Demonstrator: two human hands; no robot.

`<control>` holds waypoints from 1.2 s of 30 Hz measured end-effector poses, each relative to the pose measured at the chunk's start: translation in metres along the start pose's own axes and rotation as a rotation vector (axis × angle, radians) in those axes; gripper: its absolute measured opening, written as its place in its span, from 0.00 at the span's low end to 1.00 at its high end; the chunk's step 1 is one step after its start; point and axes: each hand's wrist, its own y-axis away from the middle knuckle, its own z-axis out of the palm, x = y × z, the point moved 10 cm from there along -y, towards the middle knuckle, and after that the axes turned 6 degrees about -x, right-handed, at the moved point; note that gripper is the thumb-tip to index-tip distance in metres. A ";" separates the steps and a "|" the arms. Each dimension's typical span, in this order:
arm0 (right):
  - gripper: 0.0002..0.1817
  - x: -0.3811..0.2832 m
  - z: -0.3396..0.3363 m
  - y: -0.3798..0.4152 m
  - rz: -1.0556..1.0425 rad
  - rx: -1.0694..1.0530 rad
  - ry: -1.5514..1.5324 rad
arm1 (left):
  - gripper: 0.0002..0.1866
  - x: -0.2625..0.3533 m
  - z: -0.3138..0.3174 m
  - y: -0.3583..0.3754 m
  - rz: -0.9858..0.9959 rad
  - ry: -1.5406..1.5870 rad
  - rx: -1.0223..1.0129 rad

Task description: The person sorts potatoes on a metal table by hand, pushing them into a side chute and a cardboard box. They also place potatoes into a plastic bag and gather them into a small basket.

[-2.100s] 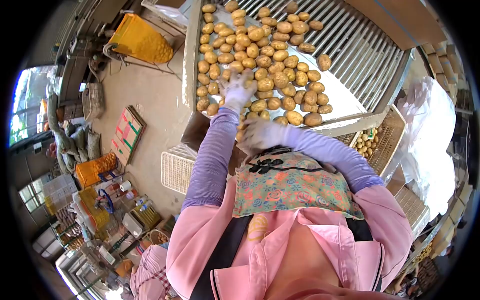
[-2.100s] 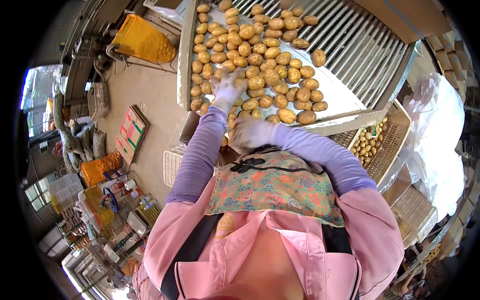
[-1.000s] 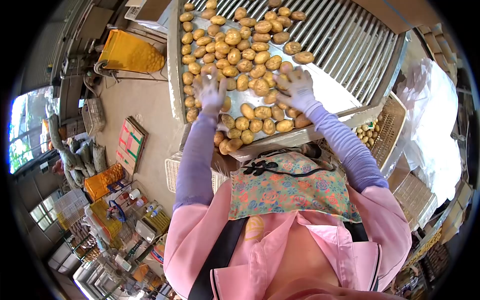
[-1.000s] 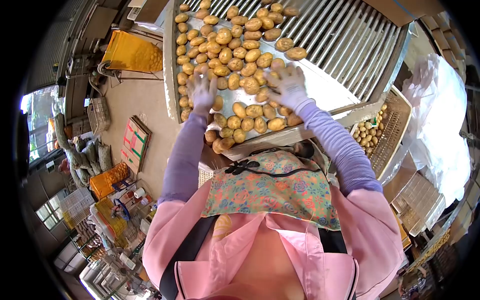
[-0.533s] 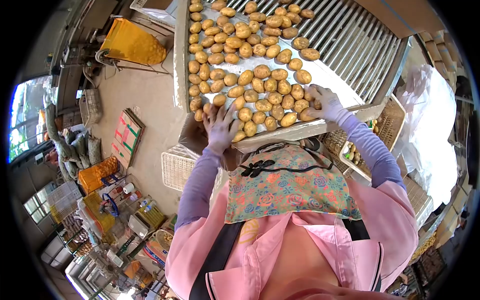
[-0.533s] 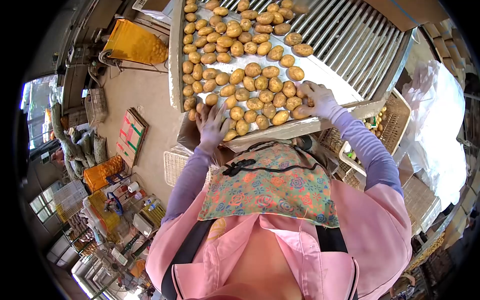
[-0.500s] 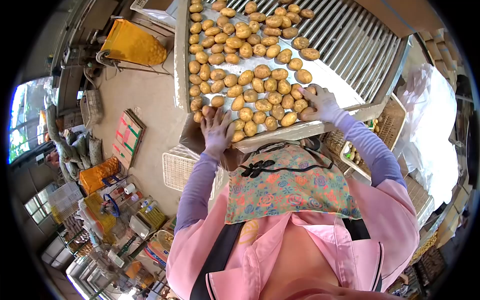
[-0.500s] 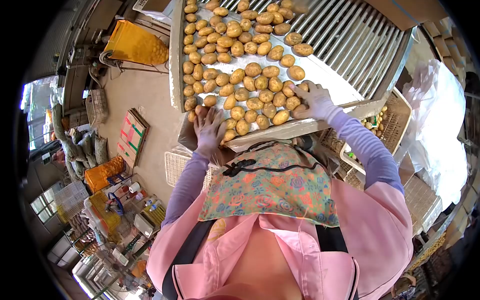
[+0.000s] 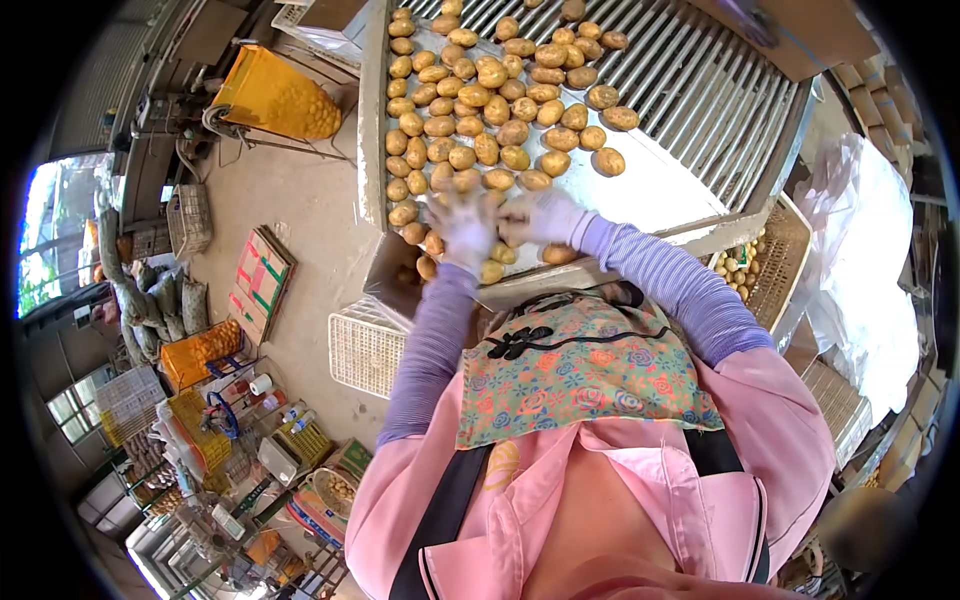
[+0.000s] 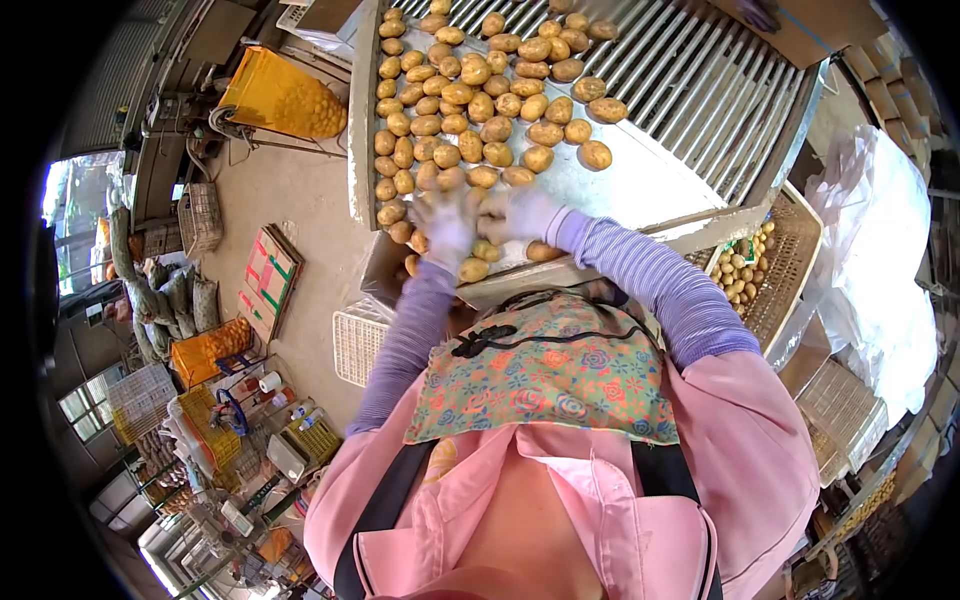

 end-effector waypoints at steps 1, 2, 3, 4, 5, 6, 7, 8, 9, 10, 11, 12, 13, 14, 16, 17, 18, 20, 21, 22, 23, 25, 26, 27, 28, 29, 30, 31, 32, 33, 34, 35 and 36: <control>0.36 0.002 -0.039 0.007 0.081 0.138 0.089 | 0.33 0.028 0.011 0.016 0.164 0.057 -0.081; 0.28 0.008 -0.071 0.011 0.159 0.279 0.179 | 0.33 0.050 0.039 0.041 0.322 -0.089 -0.273; 0.28 0.011 -0.076 0.005 0.157 0.281 0.173 | 0.32 0.084 0.004 0.077 0.594 0.030 0.000; 0.24 0.016 -0.087 0.002 0.229 0.347 0.306 | 0.32 0.079 0.000 0.091 0.599 0.023 -0.007; 0.20 0.019 -0.099 0.001 0.302 0.417 0.442 | 0.32 0.070 0.002 0.097 0.600 0.066 -0.109; 0.20 0.021 -0.097 -0.009 0.305 0.431 0.431 | 0.33 0.059 0.003 0.099 0.601 0.103 -0.211; 0.19 0.022 -0.084 -0.026 0.306 0.389 0.511 | 0.32 0.040 0.002 0.100 0.582 0.031 -0.142; 0.18 0.020 -0.078 -0.039 0.305 0.345 0.595 | 0.31 0.019 0.008 0.097 0.559 -0.038 -0.069; 0.19 0.005 -0.079 -0.033 0.335 0.265 0.630 | 0.30 0.000 0.007 0.086 0.439 0.040 -0.119; 0.19 0.008 -0.076 -0.036 0.335 0.269 0.618 | 0.30 -0.003 0.008 0.085 0.442 0.031 -0.126; 0.19 0.018 -0.068 -0.043 0.308 0.223 0.482 | 0.30 -0.013 0.012 0.075 0.343 -0.063 -0.147; 0.20 0.026 -0.062 -0.044 0.284 0.180 0.351 | 0.30 -0.018 0.009 0.064 0.247 -0.154 -0.161; 0.23 0.025 -0.069 -0.020 0.229 0.136 0.110 | 0.28 -0.011 0.003 0.057 0.160 -0.116 -0.205; 0.23 0.034 -0.062 -0.006 0.242 0.146 0.103 | 0.28 -0.009 0.005 0.056 0.179 -0.118 -0.206; 0.25 0.064 -0.060 0.025 0.090 0.420 -0.740 | 0.26 -0.003 0.009 0.050 0.208 0.112 -0.203; 0.26 0.076 -0.050 0.037 0.009 0.468 -1.034 | 0.25 0.003 -0.009 0.052 0.366 0.038 -0.072; 0.25 0.066 -0.045 0.064 -0.146 0.422 -1.496 | 0.25 -0.002 -0.014 0.047 0.445 -0.059 -0.035; 0.26 0.038 -0.042 0.118 -0.579 0.219 -2.045 | 0.28 -0.048 -0.023 0.012 0.295 0.115 0.057; 0.27 0.031 -0.039 0.138 -0.745 0.204 -2.275 | 0.35 -0.072 -0.017 -0.001 0.184 0.065 0.144; 0.27 0.030 -0.033 0.154 -0.749 0.264 -2.267 | 0.40 -0.082 -0.005 -0.027 0.004 -0.045 0.059; 0.27 0.036 -0.024 0.168 -0.726 0.379 -2.346 | 0.42 -0.070 0.012 -0.041 -0.041 -0.051 0.019; 0.27 0.037 -0.012 0.191 -0.863 0.382 -2.616 | 0.44 -0.026 0.027 -0.049 -0.035 -0.051 -0.044; 0.23 0.041 -0.008 0.205 -0.885 0.498 -2.538 | 0.44 0.005 0.031 -0.050 0.091 0.076 -0.019; 0.21 0.048 0.002 0.214 -0.848 0.606 -2.497 | 0.43 0.039 0.034 -0.047 0.219 0.208 -0.002; 0.18 0.059 0.014 0.223 -0.809 0.724 -2.449 | 0.41 0.075 0.031 -0.024 0.190 -0.008 -0.220; 0.16 0.062 0.027 0.233 -0.882 0.741 -2.450 | 0.39 0.106 0.024 -0.004 0.390 0.003 -0.180; 0.13 0.064 0.034 0.254 -0.799 0.951 -2.254 | 0.37 0.131 0.020 0.024 0.598 0.028 -0.140; 0.12 0.072 0.051 0.273 -0.590 1.054 -2.131 | 0.34 0.131 0.044 0.041 0.792 -0.052 -0.100; 0.11 0.079 0.073 0.290 -0.381 1.126 -2.017 | 0.32 0.123 0.064 0.055 0.975 -0.137 -0.044; 0.10 0.085 0.092 0.309 -0.307 1.172 -1.909 | 0.31 0.116 0.060 0.064 1.051 -0.059 -0.100; 0.10 0.087 0.109 0.326 -0.234 1.196 -1.806 | 0.31 0.110 0.047 0.071 1.113 0.011 -0.156; 0.10 0.083 0.137 0.354 0.128 1.259 -1.886 | 0.30 0.107 0.020 0.072 1.098 -0.001 -0.160; 0.11 0.078 0.145 0.376 -0.017 1.278 -1.830 | 0.28 0.100 0.000 0.073 1.074 -0.015 -0.162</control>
